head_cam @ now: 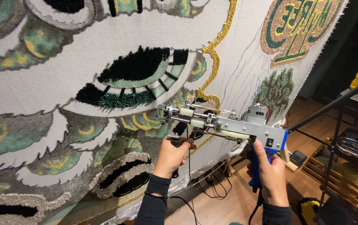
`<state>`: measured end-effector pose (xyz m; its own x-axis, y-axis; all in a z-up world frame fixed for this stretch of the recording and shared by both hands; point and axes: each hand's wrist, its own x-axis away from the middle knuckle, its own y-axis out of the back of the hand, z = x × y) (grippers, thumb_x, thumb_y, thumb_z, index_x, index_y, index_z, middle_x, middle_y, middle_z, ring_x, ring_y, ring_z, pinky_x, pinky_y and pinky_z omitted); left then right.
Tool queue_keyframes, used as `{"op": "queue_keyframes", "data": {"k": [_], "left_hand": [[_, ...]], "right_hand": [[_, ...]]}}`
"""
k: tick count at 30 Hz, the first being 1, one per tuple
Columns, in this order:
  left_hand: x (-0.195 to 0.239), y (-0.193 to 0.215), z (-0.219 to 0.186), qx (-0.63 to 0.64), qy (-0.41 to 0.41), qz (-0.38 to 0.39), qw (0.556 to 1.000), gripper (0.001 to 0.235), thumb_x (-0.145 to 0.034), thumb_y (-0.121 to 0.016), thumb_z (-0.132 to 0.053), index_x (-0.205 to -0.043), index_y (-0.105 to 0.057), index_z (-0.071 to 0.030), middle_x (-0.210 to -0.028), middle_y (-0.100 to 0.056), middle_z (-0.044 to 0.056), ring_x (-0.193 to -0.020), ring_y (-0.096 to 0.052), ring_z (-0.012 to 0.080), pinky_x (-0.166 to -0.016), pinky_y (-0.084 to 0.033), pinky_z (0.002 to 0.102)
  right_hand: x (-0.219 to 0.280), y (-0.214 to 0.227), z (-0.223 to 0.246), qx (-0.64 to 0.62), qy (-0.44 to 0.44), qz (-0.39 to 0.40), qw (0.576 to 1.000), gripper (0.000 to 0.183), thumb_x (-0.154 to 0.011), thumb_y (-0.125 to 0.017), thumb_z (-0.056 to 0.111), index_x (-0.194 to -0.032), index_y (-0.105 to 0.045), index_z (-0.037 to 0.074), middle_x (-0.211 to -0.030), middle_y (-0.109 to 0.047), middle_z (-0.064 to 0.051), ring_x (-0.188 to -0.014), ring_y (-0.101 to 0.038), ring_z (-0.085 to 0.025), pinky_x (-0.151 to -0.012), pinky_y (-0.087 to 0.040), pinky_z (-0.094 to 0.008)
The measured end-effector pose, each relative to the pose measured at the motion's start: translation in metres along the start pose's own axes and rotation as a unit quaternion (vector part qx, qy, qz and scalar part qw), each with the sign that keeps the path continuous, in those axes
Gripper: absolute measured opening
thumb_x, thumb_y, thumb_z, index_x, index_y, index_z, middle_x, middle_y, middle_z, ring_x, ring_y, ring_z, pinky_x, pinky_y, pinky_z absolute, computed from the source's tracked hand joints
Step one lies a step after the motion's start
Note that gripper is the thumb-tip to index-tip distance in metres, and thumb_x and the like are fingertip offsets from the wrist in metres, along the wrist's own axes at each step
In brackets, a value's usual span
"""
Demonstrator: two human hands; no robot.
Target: The person uses a handheld electric tufting gun to apply dark green yarn to a large canvas stretched on a frame. The operator guides the tool along the contours of a pre-drawn design, filling in a specific section of the artwork with dense tufts of yarn.
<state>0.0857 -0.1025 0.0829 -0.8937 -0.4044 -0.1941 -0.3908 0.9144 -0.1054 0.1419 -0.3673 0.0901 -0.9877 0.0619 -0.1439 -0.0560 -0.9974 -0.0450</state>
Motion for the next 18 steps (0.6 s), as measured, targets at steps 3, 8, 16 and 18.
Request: {"op": "queue_keyframes", "data": {"k": [3,8,16,18], "left_hand": [[-0.002,0.001,0.004,0.004,-0.006,0.003,1.0,0.018,-0.085,-0.072,-0.013,-0.09,-0.075,0.004,-0.075,-0.078,0.003,-0.041,-0.049,0.0043,-0.036,-0.043,0.025],[-0.003,0.003,0.006,-0.038,-0.007,-0.001,0.999,0.018,-0.084,-0.077,-0.012,-0.082,-0.072,0.005,-0.059,-0.06,0.001,-0.04,-0.052,0.0082,-0.038,-0.045,0.026],[-0.016,0.009,-0.006,-0.048,-0.037,0.007,0.998,0.017,-0.082,-0.08,-0.015,-0.087,-0.077,0.001,-0.058,-0.059,-0.001,-0.04,-0.05,0.0081,-0.037,-0.042,0.027],[-0.027,0.011,-0.003,-0.071,-0.029,0.006,0.997,0.018,-0.081,-0.077,-0.015,-0.095,-0.081,-0.004,-0.058,-0.06,-0.002,-0.04,-0.053,0.0083,-0.038,-0.044,0.026]], "right_hand": [[0.0,0.001,0.0,-0.002,0.004,0.001,1.0,0.053,-0.091,-0.069,0.054,-0.091,-0.064,0.001,-0.066,-0.061,-0.008,-0.051,-0.059,-0.016,-0.047,-0.048,-0.03],[-0.002,0.005,-0.004,-0.002,-0.026,0.003,1.0,0.051,-0.091,-0.068,0.053,-0.094,-0.064,0.003,-0.067,-0.062,-0.01,-0.051,-0.059,-0.019,-0.044,-0.046,-0.033],[-0.019,0.032,-0.021,-0.173,-0.137,0.196,0.955,0.045,-0.094,-0.066,0.048,-0.118,-0.066,0.009,-0.076,-0.065,-0.015,-0.062,-0.068,-0.026,-0.044,-0.055,-0.042],[-0.017,0.028,-0.02,-0.157,-0.182,0.181,0.954,0.045,-0.089,-0.064,0.05,-0.11,-0.066,0.01,-0.072,-0.065,-0.013,-0.06,-0.065,-0.024,-0.047,-0.053,-0.039]]}}
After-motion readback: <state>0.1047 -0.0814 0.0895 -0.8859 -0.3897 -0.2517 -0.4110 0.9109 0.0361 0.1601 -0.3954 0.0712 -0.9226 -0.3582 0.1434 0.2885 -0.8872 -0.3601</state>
